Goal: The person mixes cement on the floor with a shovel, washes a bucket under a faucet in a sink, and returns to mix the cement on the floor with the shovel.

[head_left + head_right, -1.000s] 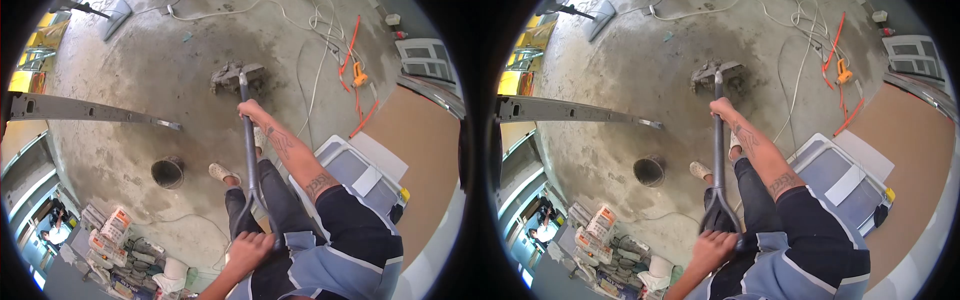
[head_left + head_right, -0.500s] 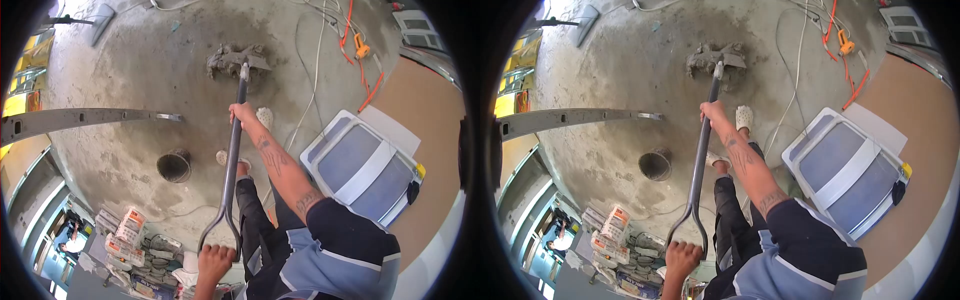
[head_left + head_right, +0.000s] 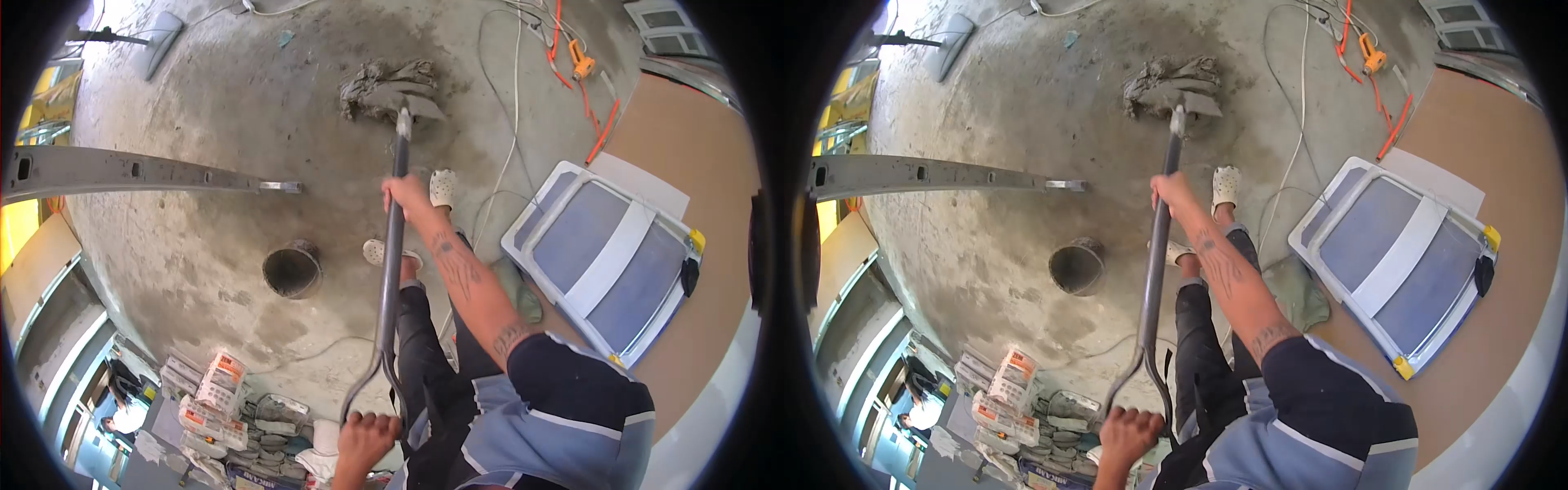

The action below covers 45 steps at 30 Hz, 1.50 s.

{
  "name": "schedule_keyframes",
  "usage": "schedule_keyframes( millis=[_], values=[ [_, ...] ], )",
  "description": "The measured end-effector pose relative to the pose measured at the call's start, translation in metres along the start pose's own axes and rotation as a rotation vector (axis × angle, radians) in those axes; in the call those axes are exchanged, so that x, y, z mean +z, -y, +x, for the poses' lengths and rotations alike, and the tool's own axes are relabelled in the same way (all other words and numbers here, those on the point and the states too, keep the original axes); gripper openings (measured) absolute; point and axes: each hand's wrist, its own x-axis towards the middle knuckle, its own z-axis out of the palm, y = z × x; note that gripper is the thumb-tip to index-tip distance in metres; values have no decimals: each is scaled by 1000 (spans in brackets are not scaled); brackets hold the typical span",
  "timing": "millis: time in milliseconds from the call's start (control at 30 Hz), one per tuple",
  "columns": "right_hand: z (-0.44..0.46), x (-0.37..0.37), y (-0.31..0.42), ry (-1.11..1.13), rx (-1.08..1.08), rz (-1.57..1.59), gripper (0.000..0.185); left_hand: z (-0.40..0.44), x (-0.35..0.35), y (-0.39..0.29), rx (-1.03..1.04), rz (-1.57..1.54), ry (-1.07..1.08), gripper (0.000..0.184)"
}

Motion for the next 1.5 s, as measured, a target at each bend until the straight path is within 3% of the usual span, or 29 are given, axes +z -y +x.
schedule_keyframes(
  millis=[33,100,200,267,300,367,433,467,533,567,600,667,700,733,800,867,933,1000,1100,1167,1200,1267,1333,1500],
  values=[
    [1,-3,-7,1,-12,4,11,-6,6,0,3,9,104,8],
    [12,-7,-32,-78,100,118,11,1,33,23,6,50,122,7],
    [64,-1,-41,-100,86,61,11,30,54,58,1,28,140,5],
    [65,9,-34,-79,34,17,11,19,45,66,-28,28,-115,9],
    [60,14,-36,-66,-13,-21,12,7,37,62,-31,28,-112,9],
    [33,37,-25,-71,-43,-89,13,-6,8,50,-41,76,-465,12],
    [-2,60,-21,-95,-63,-147,14,-36,-3,34,-140,-110,-577,17],
    [-20,75,-20,-9,4,25,15,-49,-3,27,-197,-248,-640,18],
    [-18,98,-26,82,64,191,16,-65,5,10,-418,-431,-831,20],
    [4,105,-45,215,193,367,17,-75,9,0,-599,-553,-759,30],
    [25,112,-63,350,325,542,18,-77,20,-6,-602,-549,-764,30],
    [48,124,-110,371,291,414,18,-71,43,-9,-922,-1395,-1300,34],
    [53,125,-135,384,253,285,18,-62,43,-7,-1137,-1501,-1434,36],
    [55,124,-158,325,276,267,17,-58,46,-6,-1148,-1504,-1441,36],
    [55,118,-211,218,342,212,15,-55,55,-2,-1400,-1635,-1592,37],
    [50,107,-255,134,434,132,11,-58,69,1,-1499,-1565,-1571,40],
    [51,104,-276,112,506,84,8,-74,85,16,-1797,-1661,-1490,44],
    [50,100,-285,-240,483,-277,2,-87,99,37,-1909,-1812,-1388,47],
    [79,111,-240,-148,453,-263,7,-83,120,82,-1798,-1865,-1345,45],
    [131,129,-224,-101,315,-283,2,-58,110,124,-1685,-1845,-1324,43],
    [179,134,-221,27,368,-131,2,-32,96,150,-1639,-1809,-1319,43],
    [208,166,-145,-43,501,104,5,2,60,201,-1409,-1668,-1360,40],
    [217,187,-105,27,398,170,4,26,0,232,-1253,-1623,-1400,33],
    [204,187,-17,171,342,303,5,63,-95,178,-865,-1285,-1193,30]
  ],
)
